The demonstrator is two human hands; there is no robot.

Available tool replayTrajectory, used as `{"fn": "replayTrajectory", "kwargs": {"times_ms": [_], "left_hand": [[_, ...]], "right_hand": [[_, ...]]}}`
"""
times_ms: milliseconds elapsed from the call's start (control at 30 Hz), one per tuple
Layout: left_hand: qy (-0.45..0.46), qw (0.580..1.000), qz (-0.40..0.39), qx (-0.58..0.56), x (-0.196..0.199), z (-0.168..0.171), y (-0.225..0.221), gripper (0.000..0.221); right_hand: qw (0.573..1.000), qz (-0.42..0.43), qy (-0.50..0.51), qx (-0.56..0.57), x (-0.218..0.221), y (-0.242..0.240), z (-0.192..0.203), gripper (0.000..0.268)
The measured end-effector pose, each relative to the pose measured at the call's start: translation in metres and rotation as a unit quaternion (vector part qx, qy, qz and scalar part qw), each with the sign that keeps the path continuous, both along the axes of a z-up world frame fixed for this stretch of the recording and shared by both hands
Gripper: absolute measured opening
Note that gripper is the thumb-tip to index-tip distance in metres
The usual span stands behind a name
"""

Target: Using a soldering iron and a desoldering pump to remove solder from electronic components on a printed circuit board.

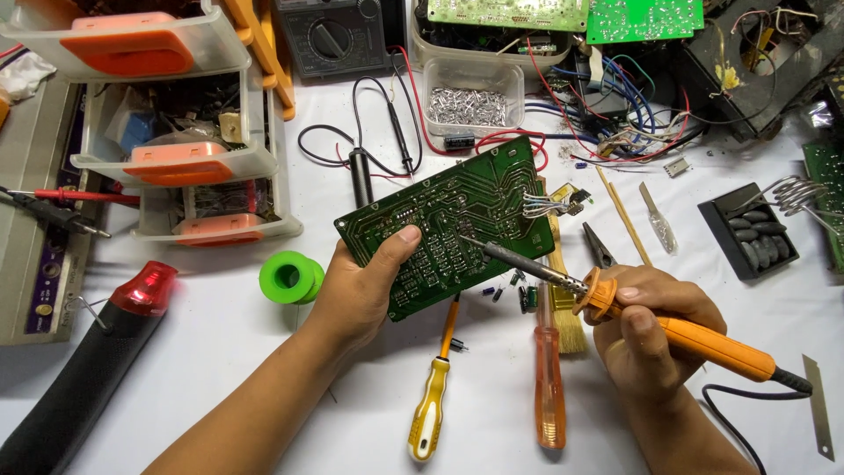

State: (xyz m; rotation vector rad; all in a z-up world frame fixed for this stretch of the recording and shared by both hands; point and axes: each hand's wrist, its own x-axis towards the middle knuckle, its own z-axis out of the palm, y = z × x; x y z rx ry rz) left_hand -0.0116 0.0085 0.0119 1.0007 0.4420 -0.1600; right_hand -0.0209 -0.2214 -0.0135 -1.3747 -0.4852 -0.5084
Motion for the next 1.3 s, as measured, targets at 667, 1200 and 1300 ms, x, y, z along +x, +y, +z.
{"fn": "replayTrajectory", "kwargs": {"times_ms": [667,1200,1300], "left_hand": [[0.001,0.993,-0.033,0.117,0.0,0.003,0.005,0.03],[-0.057,0.977,-0.04,0.203,-0.001,-0.004,0.012,0.024],[-0.003,0.994,0.011,0.113,0.001,0.005,0.007,0.033]], "right_hand": [[1.0,0.001,-0.01,-0.004,-0.001,0.004,0.007,0.01],[0.979,-0.163,0.017,0.119,0.006,-0.031,0.012,0.02],[0.982,-0.148,0.015,0.119,0.003,-0.029,0.002,0.016]]}}
